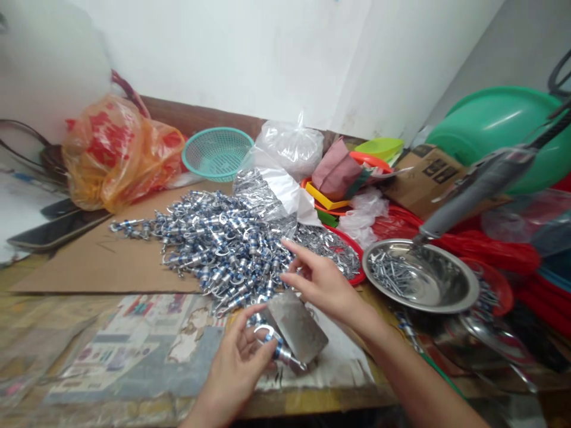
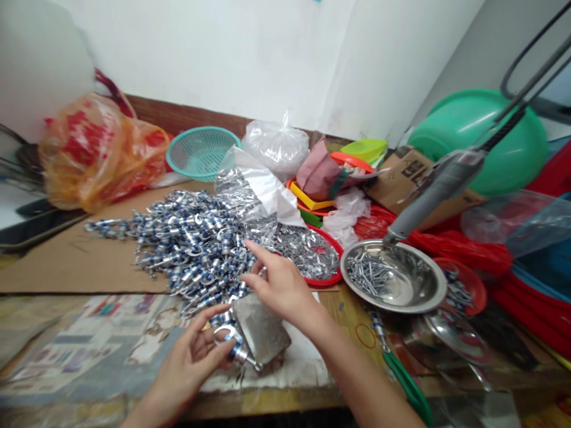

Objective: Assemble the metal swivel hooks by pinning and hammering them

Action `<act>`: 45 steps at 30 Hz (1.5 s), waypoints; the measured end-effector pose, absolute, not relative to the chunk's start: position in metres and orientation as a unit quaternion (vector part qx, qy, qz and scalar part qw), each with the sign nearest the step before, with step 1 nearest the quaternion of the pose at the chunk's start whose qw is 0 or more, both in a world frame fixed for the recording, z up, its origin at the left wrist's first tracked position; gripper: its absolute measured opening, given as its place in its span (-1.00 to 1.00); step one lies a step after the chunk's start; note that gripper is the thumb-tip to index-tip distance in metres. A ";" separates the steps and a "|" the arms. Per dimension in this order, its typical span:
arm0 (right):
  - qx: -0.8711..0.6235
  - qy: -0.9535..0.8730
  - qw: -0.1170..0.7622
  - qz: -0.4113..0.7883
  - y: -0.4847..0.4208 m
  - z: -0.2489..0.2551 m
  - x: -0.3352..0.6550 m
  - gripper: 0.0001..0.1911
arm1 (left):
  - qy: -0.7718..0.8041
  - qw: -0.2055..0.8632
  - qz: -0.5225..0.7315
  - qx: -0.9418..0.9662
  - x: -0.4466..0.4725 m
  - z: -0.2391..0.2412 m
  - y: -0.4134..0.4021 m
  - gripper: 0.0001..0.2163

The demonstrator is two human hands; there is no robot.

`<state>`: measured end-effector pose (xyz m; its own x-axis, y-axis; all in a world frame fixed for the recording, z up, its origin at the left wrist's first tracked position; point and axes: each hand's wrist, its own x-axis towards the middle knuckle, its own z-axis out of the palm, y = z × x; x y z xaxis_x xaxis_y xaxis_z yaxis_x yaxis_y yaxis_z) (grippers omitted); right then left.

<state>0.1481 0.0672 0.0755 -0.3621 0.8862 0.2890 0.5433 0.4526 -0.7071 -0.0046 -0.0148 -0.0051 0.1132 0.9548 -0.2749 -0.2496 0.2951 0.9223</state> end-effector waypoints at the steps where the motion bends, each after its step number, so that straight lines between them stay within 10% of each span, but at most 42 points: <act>1: -0.439 -0.804 0.320 0.239 0.081 0.089 0.138 -0.34 | 0.477 0.653 0.453 0.375 -0.004 -0.006 -0.013 -0.45; 8: -0.450 -0.844 0.273 0.103 0.150 0.135 0.091 -0.39 | 0.466 0.654 0.446 0.395 0.000 -0.005 -0.009 -0.52; 21: -0.690 -0.724 0.008 0.017 0.120 0.016 0.264 -0.77 | 0.397 0.695 0.435 0.412 -0.007 -0.013 -0.001 -0.60; 45: -0.665 -0.711 0.224 0.041 0.126 0.009 0.258 -0.85 | 0.403 0.677 0.496 0.366 -0.003 -0.022 0.002 -0.55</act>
<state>0.2585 0.1258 0.0086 -0.0147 0.9644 0.2641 0.9276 0.1118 -0.3564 -0.0031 0.0017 -0.0223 0.1843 0.9659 -0.1821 -0.3756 0.2404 0.8951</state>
